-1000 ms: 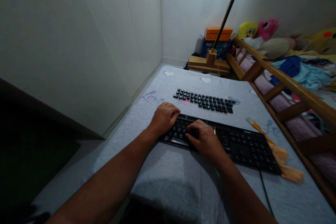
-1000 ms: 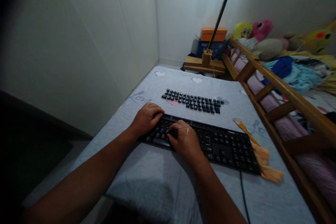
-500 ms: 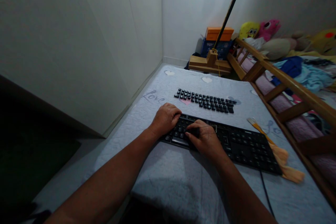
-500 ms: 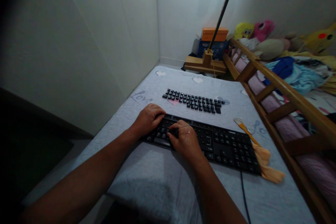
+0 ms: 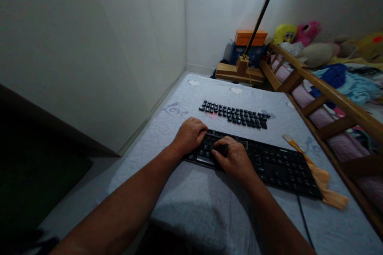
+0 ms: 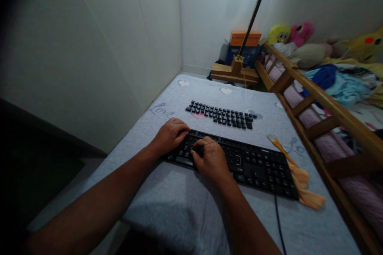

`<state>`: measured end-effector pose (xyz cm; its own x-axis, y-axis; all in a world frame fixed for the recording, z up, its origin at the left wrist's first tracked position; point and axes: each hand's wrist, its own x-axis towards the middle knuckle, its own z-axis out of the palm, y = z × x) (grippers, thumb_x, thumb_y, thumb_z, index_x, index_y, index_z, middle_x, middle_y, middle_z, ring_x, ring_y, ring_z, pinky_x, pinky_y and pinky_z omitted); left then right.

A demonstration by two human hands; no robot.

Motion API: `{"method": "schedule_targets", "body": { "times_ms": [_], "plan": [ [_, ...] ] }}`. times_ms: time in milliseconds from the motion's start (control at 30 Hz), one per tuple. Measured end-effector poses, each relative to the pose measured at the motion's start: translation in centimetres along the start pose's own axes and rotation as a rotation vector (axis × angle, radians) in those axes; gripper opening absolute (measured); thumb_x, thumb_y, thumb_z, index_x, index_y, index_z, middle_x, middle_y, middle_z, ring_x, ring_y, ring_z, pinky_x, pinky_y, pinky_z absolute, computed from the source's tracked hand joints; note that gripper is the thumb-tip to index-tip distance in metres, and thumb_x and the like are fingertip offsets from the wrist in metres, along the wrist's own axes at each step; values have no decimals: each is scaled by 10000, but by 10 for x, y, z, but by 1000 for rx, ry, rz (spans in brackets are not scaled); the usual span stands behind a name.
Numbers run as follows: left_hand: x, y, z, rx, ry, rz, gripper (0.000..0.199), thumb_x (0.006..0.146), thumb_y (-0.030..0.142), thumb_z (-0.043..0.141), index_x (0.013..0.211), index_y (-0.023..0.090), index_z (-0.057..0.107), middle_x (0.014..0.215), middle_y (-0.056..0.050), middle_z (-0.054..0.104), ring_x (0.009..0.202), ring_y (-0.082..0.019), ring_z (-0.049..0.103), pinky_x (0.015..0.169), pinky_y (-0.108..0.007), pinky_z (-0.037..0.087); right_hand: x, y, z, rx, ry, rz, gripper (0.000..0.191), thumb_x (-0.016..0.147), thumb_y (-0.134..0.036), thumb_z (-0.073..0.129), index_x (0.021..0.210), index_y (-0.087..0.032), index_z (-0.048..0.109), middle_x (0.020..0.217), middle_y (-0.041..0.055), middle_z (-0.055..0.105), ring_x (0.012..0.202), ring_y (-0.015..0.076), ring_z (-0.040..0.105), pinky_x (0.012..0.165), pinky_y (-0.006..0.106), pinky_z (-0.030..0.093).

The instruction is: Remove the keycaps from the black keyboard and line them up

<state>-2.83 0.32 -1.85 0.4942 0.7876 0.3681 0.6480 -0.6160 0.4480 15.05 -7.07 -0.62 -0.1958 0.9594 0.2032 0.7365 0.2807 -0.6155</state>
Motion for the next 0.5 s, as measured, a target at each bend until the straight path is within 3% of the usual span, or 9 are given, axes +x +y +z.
{"method": "schedule_targets", "body": {
  "times_ms": [300, 500],
  "plan": [
    [1, -1, 1, 12, -14, -2, 140, 835, 140, 592, 889, 169, 719, 899, -57, 715, 920, -215, 598, 904, -375, 461, -3, 4, 5, 131, 33, -58, 125, 799, -184, 599, 902, -170, 669, 875, 70, 674, 807, 193, 627, 755, 307, 475],
    [0, -3, 2, 20, -12, 3, 135, 837, 149, 592, 881, 171, 717, 892, -55, 713, 920, -219, 593, 903, -380, 460, -2, 2, 7, 165, 31, -7, 129, 763, -154, 571, 872, -168, 638, 814, 34, 661, 711, 161, 598, 669, 262, 447]
  ]
}}
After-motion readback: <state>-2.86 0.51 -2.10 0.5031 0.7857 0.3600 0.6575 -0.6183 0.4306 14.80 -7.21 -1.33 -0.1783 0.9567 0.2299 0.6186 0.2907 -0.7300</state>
